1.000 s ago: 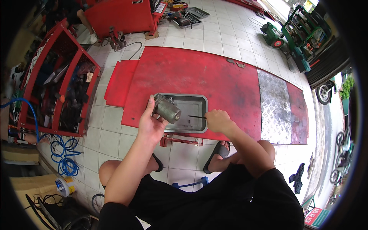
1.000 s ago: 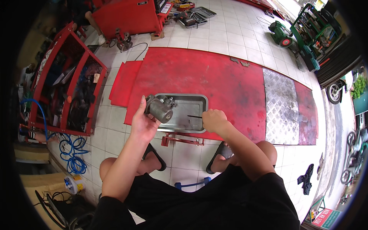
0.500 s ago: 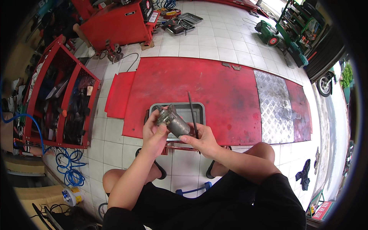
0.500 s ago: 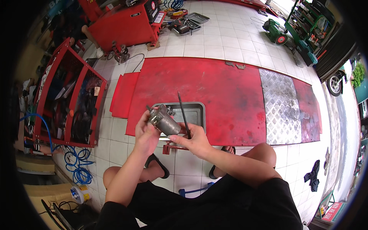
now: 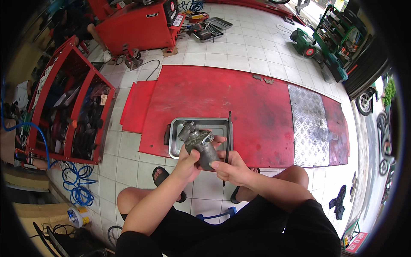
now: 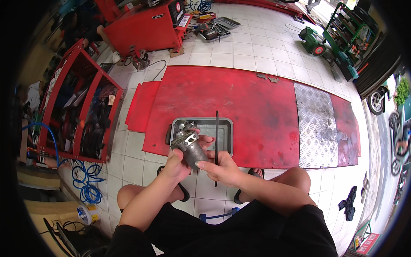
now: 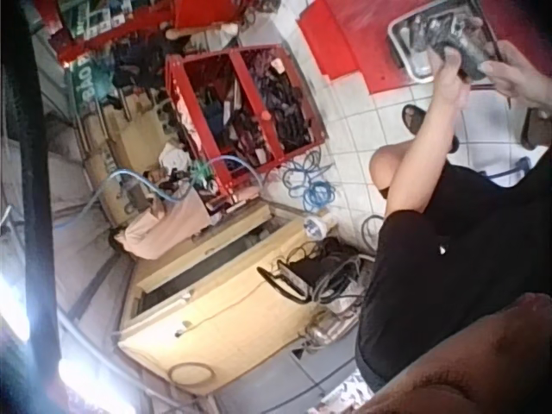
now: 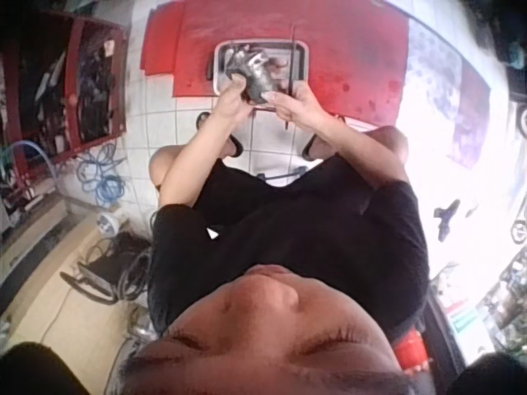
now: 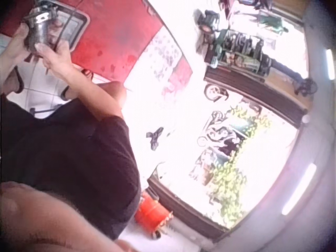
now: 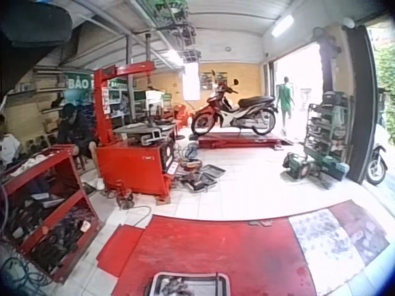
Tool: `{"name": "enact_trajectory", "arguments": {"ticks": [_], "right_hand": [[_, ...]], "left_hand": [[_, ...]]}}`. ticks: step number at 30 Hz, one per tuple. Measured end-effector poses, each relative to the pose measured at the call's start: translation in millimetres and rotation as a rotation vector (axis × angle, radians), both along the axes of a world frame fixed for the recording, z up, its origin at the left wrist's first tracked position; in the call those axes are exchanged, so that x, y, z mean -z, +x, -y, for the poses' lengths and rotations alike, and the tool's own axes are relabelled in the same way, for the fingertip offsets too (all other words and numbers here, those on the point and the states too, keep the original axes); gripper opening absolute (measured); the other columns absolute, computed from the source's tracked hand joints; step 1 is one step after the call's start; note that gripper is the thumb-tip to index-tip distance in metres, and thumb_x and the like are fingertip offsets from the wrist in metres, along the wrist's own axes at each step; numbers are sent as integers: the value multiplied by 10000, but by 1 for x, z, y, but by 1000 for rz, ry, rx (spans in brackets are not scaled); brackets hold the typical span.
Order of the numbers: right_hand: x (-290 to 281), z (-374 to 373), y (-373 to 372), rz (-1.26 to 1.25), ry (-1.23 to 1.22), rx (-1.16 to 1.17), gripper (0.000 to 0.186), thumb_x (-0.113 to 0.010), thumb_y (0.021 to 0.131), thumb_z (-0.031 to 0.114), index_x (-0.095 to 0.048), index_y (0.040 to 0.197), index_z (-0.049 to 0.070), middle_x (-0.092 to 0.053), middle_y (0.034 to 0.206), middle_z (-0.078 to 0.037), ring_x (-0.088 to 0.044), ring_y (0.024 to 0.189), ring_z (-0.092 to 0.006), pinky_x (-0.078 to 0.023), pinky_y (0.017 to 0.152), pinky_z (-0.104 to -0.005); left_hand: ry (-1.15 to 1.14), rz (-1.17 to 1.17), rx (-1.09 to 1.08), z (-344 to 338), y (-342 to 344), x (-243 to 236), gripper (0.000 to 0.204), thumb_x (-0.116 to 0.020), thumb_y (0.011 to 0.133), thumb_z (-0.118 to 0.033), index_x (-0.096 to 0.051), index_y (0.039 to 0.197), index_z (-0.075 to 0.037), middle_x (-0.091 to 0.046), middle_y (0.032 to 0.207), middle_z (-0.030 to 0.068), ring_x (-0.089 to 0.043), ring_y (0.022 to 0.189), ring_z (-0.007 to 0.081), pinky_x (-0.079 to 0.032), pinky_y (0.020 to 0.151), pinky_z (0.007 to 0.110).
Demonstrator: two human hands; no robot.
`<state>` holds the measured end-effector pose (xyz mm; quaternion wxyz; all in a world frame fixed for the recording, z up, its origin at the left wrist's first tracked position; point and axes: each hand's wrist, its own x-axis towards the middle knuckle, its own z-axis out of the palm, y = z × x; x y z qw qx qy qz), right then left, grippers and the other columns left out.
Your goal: The person sits in a workshop and uses a metal rod to manipulate a cylindrical mechanical component held in their left hand. They repeatedly insert the rod into the component, rotate it, and inspect the interior. The person places the component into a metal tray and picks it up again to continue the manipulation process.
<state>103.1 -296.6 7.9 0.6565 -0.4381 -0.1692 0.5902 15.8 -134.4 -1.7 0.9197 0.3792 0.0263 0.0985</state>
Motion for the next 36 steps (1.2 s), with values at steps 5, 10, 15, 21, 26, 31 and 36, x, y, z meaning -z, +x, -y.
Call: {"name": "enact_trajectory", "arguments": {"ticks": [5,10,15,21,26,31,36], "right_hand": [[-13,-4,11,330,-279,46,396,-602,994,365,-583,1065,-25,-510,674,25,-407,517,-53,-316,460,-257],[0,6,37,431,-101,303,341,-520,1039,323,-594,1040,-10,-526,711,-3,-481,666,-77,-396,599,-258],[-31,11,51,1041,23,432,272,-575,1014,192,-664,914,-44,-597,861,-44,-504,696,-130,-418,659,-271],[-51,22,41,877,219,613,145,-736,829,-31,-708,970,-45,-700,876,-108,-680,812,-220,-548,666,-308],[-57,28,38,1072,350,682,98,-720,810,-62,-704,906,-54,-741,883,-143,-675,829,-231,-539,695,-301],[-50,28,35,1004,441,634,133,-685,828,-92,-674,959,-71,-702,938,-181,-694,871,-238,-561,755,-313],[-44,24,33,1015,482,597,160,-676,833,-101,-654,990,-79,-675,947,-188,-709,892,-259,-581,773,-329]], "left_hand": [[-399,-139,-37,3,1,16,524,-641,916,-503,-568,1208,-74,-645,1141,127,-604,1130,282,-462,1006,436],[-402,-305,-123,-2,2,20,434,-540,977,-499,-569,1148,-101,-639,998,98,-627,887,276,-491,852,439],[-485,-409,-61,9,-5,8,658,-391,948,-705,-541,1206,-118,-627,982,112,-592,753,248,-467,719,402],[-582,-389,169,15,-13,-1,626,-356,972,-687,-528,1214,-136,-600,915,116,-596,685,251,-473,653,402],[-424,-394,109,18,-13,4,561,-391,989,-637,-506,1228,-142,-595,892,98,-615,679,231,-499,637,388],[-276,-424,50,22,-12,11,510,-455,998,-573,-481,1249,-131,-605,893,98,-630,671,222,-527,624,373],[-146,-418,61,26,-14,9,499,-384,1016,-583,-463,1260,-154,-583,895,86,-608,686,220,-493,640,367]]}}
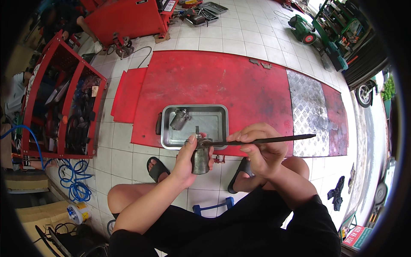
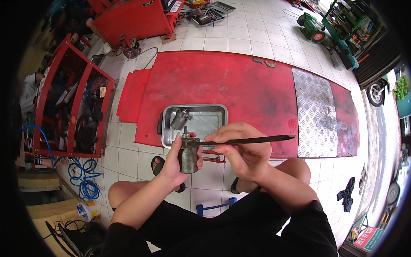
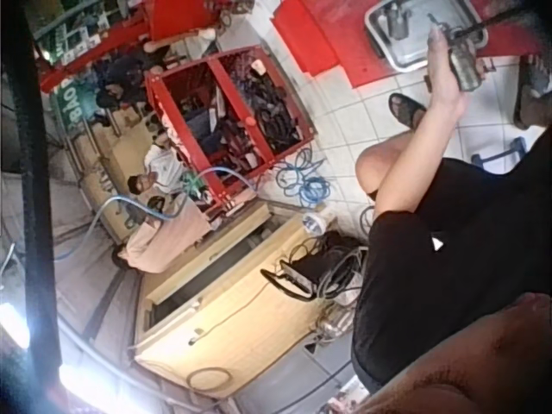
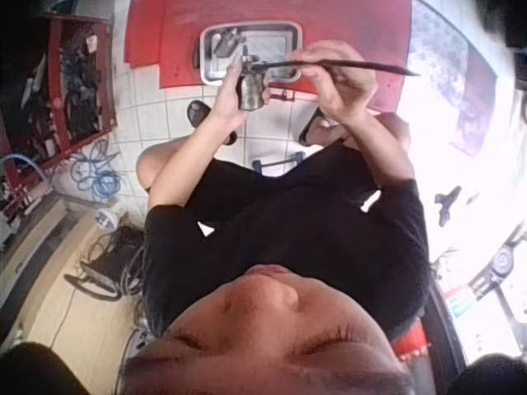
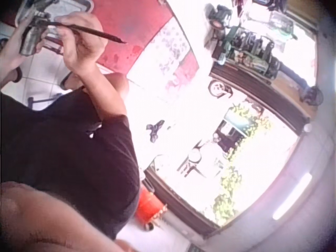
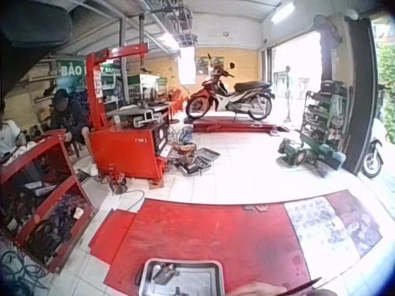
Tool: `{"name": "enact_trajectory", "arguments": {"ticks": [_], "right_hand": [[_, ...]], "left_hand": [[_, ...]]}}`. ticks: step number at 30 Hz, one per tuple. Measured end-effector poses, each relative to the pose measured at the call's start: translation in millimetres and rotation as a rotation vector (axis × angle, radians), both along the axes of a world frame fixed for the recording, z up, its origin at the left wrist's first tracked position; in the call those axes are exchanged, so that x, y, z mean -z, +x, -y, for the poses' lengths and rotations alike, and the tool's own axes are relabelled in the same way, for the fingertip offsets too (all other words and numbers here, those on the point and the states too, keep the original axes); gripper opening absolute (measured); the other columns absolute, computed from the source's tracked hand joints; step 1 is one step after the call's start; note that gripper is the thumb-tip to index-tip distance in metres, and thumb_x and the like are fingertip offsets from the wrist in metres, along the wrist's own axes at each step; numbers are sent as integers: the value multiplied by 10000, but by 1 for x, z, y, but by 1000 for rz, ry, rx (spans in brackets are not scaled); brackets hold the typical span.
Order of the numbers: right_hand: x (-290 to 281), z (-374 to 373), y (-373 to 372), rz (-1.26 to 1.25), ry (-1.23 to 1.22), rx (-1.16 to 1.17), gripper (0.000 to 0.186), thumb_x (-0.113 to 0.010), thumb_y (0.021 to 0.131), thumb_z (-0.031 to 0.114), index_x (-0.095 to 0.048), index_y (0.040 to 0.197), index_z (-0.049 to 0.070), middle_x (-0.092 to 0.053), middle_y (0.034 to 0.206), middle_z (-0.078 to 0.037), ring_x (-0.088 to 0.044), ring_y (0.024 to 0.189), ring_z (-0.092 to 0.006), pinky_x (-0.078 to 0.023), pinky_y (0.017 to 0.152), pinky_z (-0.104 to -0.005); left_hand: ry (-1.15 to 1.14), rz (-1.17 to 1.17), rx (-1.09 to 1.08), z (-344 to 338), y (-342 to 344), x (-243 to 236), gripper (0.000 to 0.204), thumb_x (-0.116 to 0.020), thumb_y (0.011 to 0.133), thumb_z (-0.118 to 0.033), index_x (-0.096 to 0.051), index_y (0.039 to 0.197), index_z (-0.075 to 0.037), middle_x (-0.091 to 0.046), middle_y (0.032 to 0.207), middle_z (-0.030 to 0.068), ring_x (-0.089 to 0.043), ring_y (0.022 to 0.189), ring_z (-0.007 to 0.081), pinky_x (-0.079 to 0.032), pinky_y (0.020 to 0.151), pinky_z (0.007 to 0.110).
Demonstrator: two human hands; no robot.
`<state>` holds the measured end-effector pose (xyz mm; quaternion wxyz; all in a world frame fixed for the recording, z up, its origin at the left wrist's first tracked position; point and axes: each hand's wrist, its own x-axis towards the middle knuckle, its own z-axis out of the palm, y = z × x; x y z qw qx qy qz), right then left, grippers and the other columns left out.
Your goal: The person sits in a workshop and uses a metal rod to manipulate a cylindrical mechanical component held in their left hand. They repeatedly insert the rod into the component, rotate it, and inspect the interior. The person places the component into a metal tray and picks it up again to continue the manipulation process.
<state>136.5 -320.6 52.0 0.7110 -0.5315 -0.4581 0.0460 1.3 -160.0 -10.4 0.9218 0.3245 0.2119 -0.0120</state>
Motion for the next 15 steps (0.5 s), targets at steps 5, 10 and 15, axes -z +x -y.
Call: {"name": "enact_trajectory", "arguments": {"ticks": [5,10,15], "right_hand": [[2,-1,-1,5,-21,-13,138,-675,836,-97,-656,972,-77,-668,941,-180,-718,888,-272,-595,789,-347],[-3,-2,0,153,-67,-48,124,-681,836,-83,-671,957,-58,-674,934,-171,-723,890,-293,-604,783,-363],[3,-2,0,115,-138,-22,113,-677,843,-83,-674,947,-39,-692,926,-165,-726,894,-286,-604,779,-358]], "left_hand": [[1,-29,-3,1,-2,3,495,-384,1018,-579,-465,1256,-152,-584,891,84,-610,680,213,-500,635,362],[-17,-78,-76,3,-1,2,441,-501,1006,-506,-461,1203,-114,-605,847,87,-629,618,201,-532,569,345],[12,-184,-55,1,-1,-3,420,-563,974,-522,-500,1117,-133,-608,804,70,-626,591,188,-523,528,334]]}}
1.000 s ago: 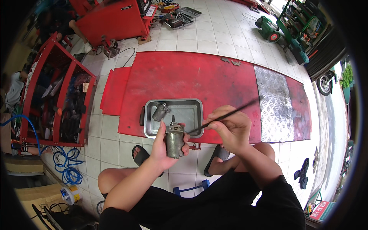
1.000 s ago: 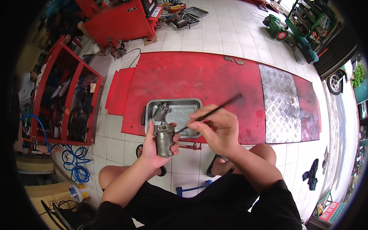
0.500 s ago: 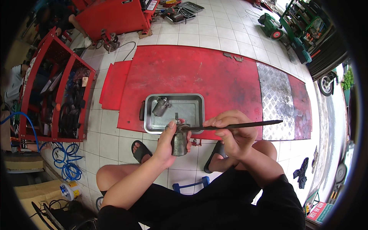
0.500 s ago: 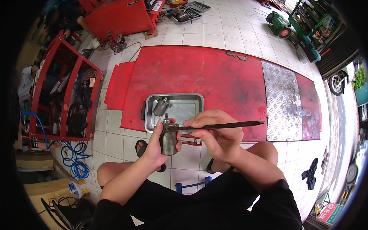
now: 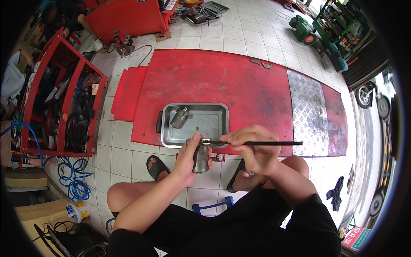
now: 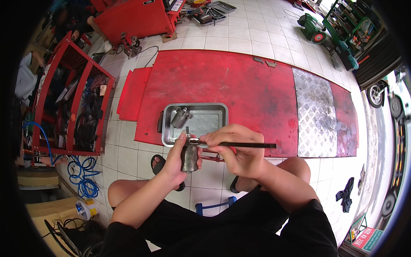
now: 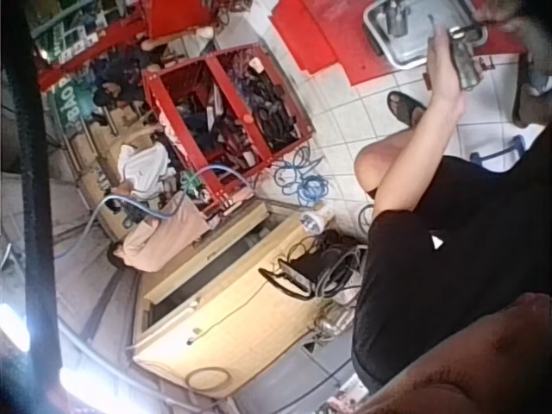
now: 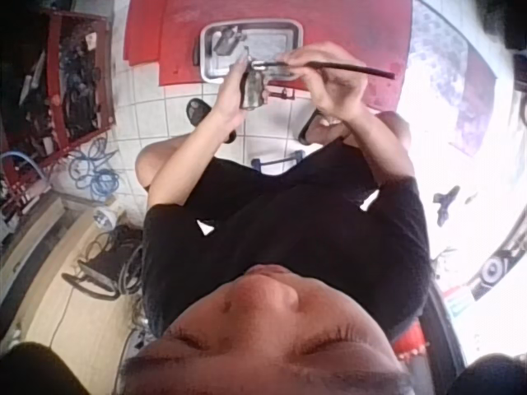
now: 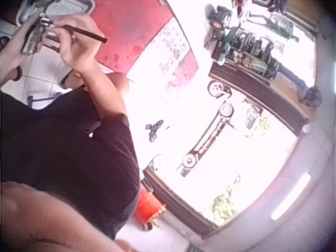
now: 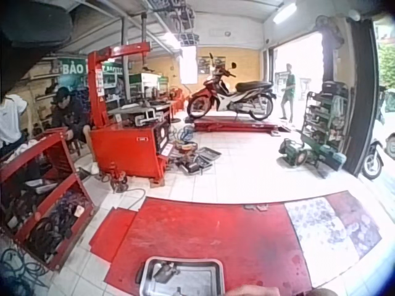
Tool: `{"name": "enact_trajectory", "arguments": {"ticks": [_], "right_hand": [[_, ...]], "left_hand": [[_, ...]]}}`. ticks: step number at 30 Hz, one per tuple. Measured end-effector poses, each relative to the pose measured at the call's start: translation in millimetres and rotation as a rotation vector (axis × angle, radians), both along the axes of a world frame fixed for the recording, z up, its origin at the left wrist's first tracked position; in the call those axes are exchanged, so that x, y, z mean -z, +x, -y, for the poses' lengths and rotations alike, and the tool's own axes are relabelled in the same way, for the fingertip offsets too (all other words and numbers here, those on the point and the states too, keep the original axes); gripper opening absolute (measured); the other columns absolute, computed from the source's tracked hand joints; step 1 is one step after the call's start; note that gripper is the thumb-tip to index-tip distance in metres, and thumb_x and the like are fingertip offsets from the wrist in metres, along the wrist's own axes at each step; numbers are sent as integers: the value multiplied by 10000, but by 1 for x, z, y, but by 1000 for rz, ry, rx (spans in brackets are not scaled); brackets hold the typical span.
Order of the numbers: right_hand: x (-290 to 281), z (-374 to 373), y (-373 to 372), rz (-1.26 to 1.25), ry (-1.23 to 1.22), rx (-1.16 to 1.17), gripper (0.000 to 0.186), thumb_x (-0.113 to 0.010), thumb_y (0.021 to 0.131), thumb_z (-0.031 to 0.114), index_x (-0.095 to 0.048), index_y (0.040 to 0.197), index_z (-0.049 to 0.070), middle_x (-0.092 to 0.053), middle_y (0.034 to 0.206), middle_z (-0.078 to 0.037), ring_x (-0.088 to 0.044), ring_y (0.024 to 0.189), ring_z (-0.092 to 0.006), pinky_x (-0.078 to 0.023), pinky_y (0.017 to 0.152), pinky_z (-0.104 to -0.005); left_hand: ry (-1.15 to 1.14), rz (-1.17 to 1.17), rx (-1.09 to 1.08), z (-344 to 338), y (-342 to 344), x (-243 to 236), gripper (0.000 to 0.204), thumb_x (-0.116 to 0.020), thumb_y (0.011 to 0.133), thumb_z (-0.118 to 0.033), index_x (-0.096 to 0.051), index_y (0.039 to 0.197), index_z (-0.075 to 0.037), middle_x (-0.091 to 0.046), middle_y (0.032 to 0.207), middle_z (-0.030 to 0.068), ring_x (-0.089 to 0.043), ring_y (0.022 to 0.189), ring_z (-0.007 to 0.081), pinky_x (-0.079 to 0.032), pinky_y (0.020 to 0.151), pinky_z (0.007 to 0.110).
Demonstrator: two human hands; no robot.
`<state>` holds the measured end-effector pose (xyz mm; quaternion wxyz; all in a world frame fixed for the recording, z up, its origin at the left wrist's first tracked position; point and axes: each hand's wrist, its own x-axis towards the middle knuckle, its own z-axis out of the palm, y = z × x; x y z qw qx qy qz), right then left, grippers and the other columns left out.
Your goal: The person sits in a workshop and uses a metal rod to manipulate a cylindrical mechanical component held in their left hand. They repeatedly insert the rod into the component, rotate it, and inspect the interior. The person places the component into a metal tray and picks it up again to continue the manipulation process.
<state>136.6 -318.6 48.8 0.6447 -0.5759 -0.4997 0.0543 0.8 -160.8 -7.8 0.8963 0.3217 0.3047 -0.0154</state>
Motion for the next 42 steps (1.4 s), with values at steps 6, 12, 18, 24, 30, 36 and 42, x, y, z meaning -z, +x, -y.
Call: {"name": "enact_trajectory", "arguments": {"ticks": [6,12,18,24,30,36,42], "right_hand": [[-1,-1,8,-34,-8,-57,105,-582,872,-134,-626,898,-42,-631,853,-143,-731,910,-331,-623,783,-397],[-5,-1,8,52,-41,-152,154,-561,849,-160,-637,854,-26,-662,863,-156,-734,890,-326,-625,814,-421],[-9,0,12,115,-98,-195,248,-609,717,-175,-670,883,-1,-715,895,-135,-736,924,-298,-614,753,-371],[-9,1,14,15,-92,-67,99,-566,909,-63,-628,985,-71,-662,956,-193,-703,902,-289,-575,793,-378],[-5,6,7,-321,-406,83,194,-599,979,86,-651,990,-101,-695,830,-172,-724,736,-210,-576,677,-284],[6,3,4,-382,-307,-8,201,-621,974,112,-677,961,-81,-721,790,-153,-730,718,-179,-581,657,-278],[1,9,24,83,-273,-163,95,-717,857,33,-707,943,-6,-724,860,-141,-726,735,-249,-572,633,-326]], "left_hand": [[-3,-37,26,-1,0,-4,434,-579,956,-547,-516,1068,-132,-614,790,69,-624,576,189,-526,520,332],[-4,-95,59,-5,-1,0,462,-577,947,-568,-533,1054,-120,-618,772,70,-623,570,191,-525,507,332],[-61,-80,181,-11,-2,5,552,-406,988,-633,-566,1029,-106,-592,761,74,-620,579,216,-519,516,348],[-53,-62,194,-8,1,-3,525,-417,996,-611,-560,1012,-106,-590,749,81,-618,577,219,-513,509,352],[-31,-123,106,-7,3,2,499,-601,924,-587,-548,924,-90,-616,723,69,-620,525,193,-525,463,339],[27,-254,71,-7,2,2,523,-653,885,-595,-545,931,-86,-607,701,63,-605,501,187,-512,445,334],[46,-227,132,-14,-2,-2,492,-662,897,-558,-553,939,-81,-601,695,61,-596,494,174,-500,434,329]]}}
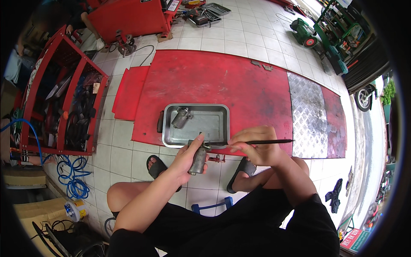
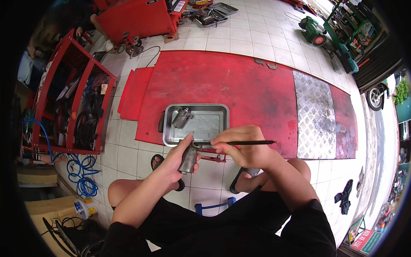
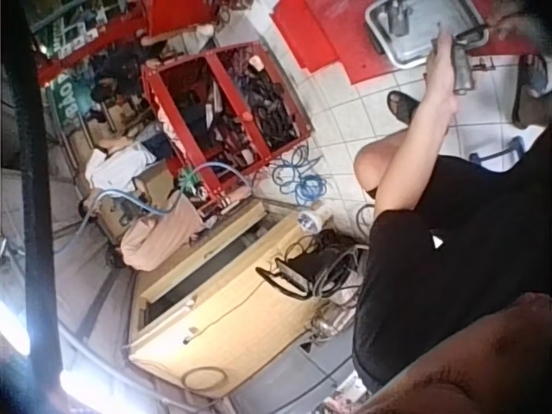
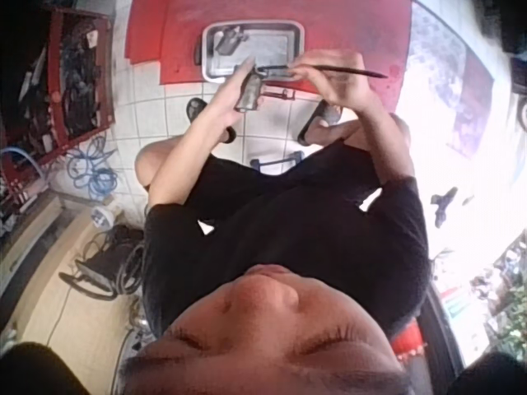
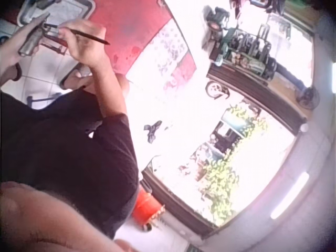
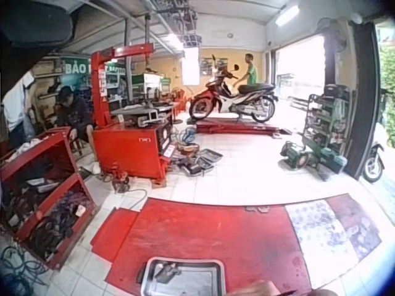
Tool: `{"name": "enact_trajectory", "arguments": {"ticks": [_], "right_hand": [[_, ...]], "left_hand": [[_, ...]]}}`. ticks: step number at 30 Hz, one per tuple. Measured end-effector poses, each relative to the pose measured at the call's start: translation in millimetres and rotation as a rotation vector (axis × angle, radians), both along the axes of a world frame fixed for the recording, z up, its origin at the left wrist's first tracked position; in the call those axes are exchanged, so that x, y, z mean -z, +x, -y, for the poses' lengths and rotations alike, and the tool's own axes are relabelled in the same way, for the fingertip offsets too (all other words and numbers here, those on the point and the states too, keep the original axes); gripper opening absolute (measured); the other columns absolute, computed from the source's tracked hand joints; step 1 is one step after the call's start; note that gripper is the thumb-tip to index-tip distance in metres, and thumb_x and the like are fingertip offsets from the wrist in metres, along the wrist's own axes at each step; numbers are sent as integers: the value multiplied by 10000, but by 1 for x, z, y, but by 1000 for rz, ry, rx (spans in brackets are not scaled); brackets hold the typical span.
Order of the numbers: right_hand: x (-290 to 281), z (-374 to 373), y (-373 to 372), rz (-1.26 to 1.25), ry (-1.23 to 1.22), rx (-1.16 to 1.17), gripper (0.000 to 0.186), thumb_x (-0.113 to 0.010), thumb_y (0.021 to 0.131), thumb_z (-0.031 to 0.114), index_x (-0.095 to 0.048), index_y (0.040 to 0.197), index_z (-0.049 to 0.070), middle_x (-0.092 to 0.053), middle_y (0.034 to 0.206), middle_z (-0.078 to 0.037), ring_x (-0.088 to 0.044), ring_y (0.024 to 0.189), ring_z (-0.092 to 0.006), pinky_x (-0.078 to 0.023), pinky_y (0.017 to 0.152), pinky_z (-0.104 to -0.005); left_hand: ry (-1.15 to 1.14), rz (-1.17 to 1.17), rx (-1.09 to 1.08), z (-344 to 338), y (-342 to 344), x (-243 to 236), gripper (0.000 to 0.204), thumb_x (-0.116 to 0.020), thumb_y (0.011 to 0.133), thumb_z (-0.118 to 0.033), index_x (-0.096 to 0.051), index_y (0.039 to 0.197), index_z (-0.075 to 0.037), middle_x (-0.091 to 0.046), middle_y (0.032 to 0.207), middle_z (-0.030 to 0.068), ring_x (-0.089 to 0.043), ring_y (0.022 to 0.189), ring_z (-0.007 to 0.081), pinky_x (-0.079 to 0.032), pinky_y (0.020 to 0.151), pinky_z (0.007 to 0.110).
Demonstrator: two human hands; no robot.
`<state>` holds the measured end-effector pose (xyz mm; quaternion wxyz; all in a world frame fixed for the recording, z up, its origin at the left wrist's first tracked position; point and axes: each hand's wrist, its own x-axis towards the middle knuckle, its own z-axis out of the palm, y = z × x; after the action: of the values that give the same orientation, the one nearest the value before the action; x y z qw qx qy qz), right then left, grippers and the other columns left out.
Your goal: The person sits in a workshop and uses a metal rod to manipulate a cylindrical mechanical component held in their left hand. They repeatedly insert the rod into the component, rotate it, and inspect the interior. The person places the component into a metal tray and picks it up again to continue the manipulation process.
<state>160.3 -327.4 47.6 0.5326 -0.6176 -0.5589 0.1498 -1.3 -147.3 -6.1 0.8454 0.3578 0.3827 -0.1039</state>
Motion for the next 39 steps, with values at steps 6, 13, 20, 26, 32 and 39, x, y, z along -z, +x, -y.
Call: {"name": "enact_trajectory", "arguments": {"ticks": [6,13,20,26,32,39], "right_hand": [[-6,1,-3,182,69,-115,147,-755,791,30,-695,920,-7,-718,877,-139,-711,739,-308,-575,631,-360],[-25,2,-17,347,72,-238,190,-755,749,26,-668,907,-34,-675,884,-159,-691,772,-332,-570,627,-387],[-28,8,-23,455,51,-296,173,-716,795,23,-661,953,-19,-657,868,-140,-675,757,-313,-561,630,-378],[-23,1,-22,252,-19,-45,118,-707,821,20,-668,932,25,-671,853,-88,-664,703,-261,-526,589,-344],[-9,-2,-32,129,66,184,166,-771,778,-10,-673,907,20,-664,818,-101,-673,695,-230,-537,596,-304],[-10,-6,-37,29,4,216,205,-758,759,-46,-708,947,16,-698,870,-115,-705,746,-228,-564,628,-291]], "left_hand": [[13,-19,140,-10,-5,-6,471,-593,956,-524,-575,1006,-56,-623,730,94,-608,509,191,-500,441,330],[65,-35,270,-22,-12,-3,476,-624,942,-513,-577,1023,-46,-627,734,106,-599,491,185,-491,422,310],[38,-21,368,-29,-12,-3,483,-616,944,-513,-579,1023,-37,-632,726,114,-597,480,182,-491,414,304],[102,8,267,-21,-5,-7,549,-656,888,-584,-569,947,-45,-613,699,73,-602,472,168,-490,399,306],[92,34,78,-5,-3,-4,525,-665,891,-565,-560,941,-53,-605,692,65,-600,475,172,-499,409,315],[55,13,13,0,-7,-8,508,-667,894,-555,-543,955,-66,-596,695,63,-600,481,179,-504,418,334]]}}
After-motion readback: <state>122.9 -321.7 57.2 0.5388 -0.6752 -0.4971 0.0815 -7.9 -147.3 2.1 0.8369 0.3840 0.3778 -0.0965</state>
